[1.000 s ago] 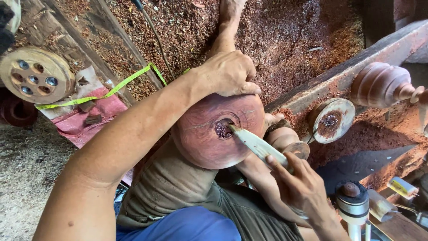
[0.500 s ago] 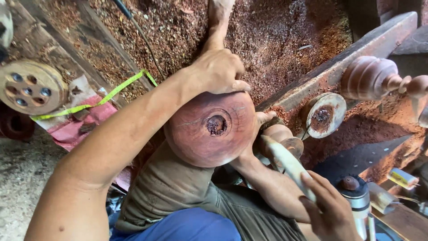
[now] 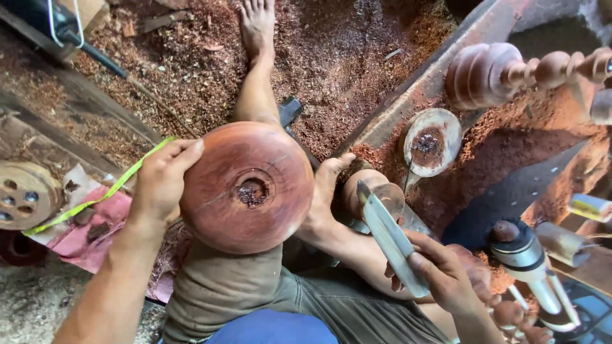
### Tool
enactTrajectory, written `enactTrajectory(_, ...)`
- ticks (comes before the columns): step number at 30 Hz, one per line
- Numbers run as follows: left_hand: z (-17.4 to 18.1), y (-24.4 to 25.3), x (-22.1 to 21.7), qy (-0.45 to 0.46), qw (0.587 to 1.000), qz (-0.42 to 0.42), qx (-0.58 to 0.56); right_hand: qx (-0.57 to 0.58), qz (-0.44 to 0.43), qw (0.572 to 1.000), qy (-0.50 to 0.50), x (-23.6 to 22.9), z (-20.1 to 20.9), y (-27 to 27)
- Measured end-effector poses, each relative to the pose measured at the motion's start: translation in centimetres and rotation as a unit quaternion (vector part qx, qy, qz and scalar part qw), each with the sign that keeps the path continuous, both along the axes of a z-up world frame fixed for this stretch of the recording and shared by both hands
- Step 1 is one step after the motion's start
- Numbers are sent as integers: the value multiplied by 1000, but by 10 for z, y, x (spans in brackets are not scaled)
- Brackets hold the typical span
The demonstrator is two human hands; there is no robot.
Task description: The person sits on the workshop floor holding a large wooden bowl on their lap and uses a chisel to scrape and hollow the dark center cavity, occasionally bracing the bowl with their foot. They then fit a wooden chuck piece into the bowl's opening and press the bowl onto it to seat it.
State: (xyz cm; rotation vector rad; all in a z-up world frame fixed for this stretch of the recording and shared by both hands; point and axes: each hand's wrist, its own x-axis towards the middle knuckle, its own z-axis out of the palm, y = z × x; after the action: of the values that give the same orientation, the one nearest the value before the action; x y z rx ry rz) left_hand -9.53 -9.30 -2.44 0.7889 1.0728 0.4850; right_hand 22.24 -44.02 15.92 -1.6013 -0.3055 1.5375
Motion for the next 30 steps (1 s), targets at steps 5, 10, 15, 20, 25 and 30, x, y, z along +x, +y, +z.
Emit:
enactTrajectory(5, 16, 12, 21, 71, 989, -77, 106, 0, -6, 997, -77, 20, -2, -18)
enactTrajectory(10, 26, 43, 57, 101, 950, -262, 136, -30, -67, 967, -243, 43, 4, -38)
enactTrajectory(15, 24, 64, 74, 230, 911, -317, 129, -351, 91, 689, -627, 96, -7, -52)
enactTrajectory(20, -12, 64, 54, 173, 935, -283, 125, -243, 87, 722, -642, 112, -28, -57)
enactTrajectory(25, -36, 70, 35, 136, 937, -287, 146, -252, 97, 729, -629, 130, -30, -38)
enactTrajectory(30, -32, 69, 32, 119, 957, -250, 88, -304, 113, 732, -599, 146, -24, -15)
